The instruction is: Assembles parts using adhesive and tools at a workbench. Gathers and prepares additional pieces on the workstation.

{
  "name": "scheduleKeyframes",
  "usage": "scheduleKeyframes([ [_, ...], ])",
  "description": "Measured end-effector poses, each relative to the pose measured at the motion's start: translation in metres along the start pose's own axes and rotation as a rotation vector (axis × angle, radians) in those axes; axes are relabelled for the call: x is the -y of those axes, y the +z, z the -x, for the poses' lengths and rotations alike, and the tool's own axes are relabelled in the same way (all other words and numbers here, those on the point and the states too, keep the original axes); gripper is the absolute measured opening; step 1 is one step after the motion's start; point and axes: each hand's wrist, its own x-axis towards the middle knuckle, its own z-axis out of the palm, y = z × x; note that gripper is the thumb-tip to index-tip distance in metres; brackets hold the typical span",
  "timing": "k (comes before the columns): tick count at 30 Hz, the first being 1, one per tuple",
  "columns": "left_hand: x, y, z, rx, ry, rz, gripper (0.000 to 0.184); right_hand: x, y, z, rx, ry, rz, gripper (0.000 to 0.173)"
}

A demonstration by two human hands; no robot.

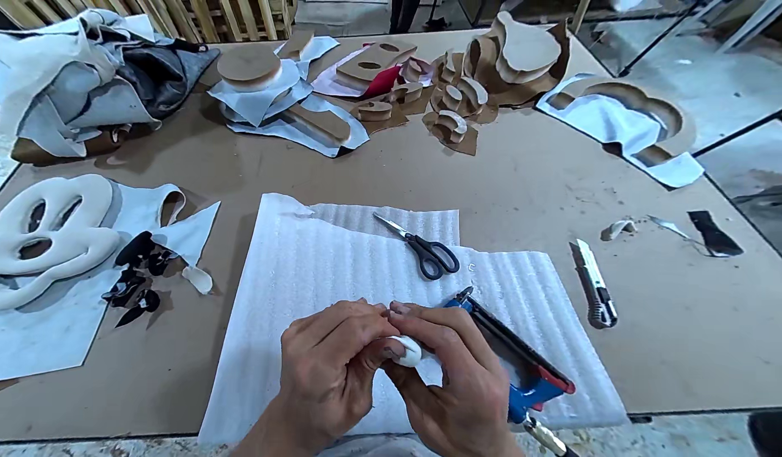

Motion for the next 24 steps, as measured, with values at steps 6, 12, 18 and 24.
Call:
scheduleKeyframes([
  [6, -0.003, 0.016, 0.007, -0.098, -0.426, 0.332, 0.020, -0.014, 0.020, 0.004, -0.126, 0.031, -0.026, 0.024],
  [12, 0.063, 0.029, 0.045, -0.024, -0.659, 0.233, 0.008, -0.077, 0.086, 0.055, -0.111, 0.335, -0.215, 0.034],
  [18, 0.100, 0.051, 0.094, 0.097, -0.483, 0.066, 0.010, -0.091, 0.087, 0.091, 0.016, 0.411, 0.260, 0.032],
  [24, 0.098, 0.051, 0.119, 0.258, -0.282, -0.140, 0.020, -0.081, 0.066, 0.097, 0.265, 0.323, 0.379, 0.022],
])
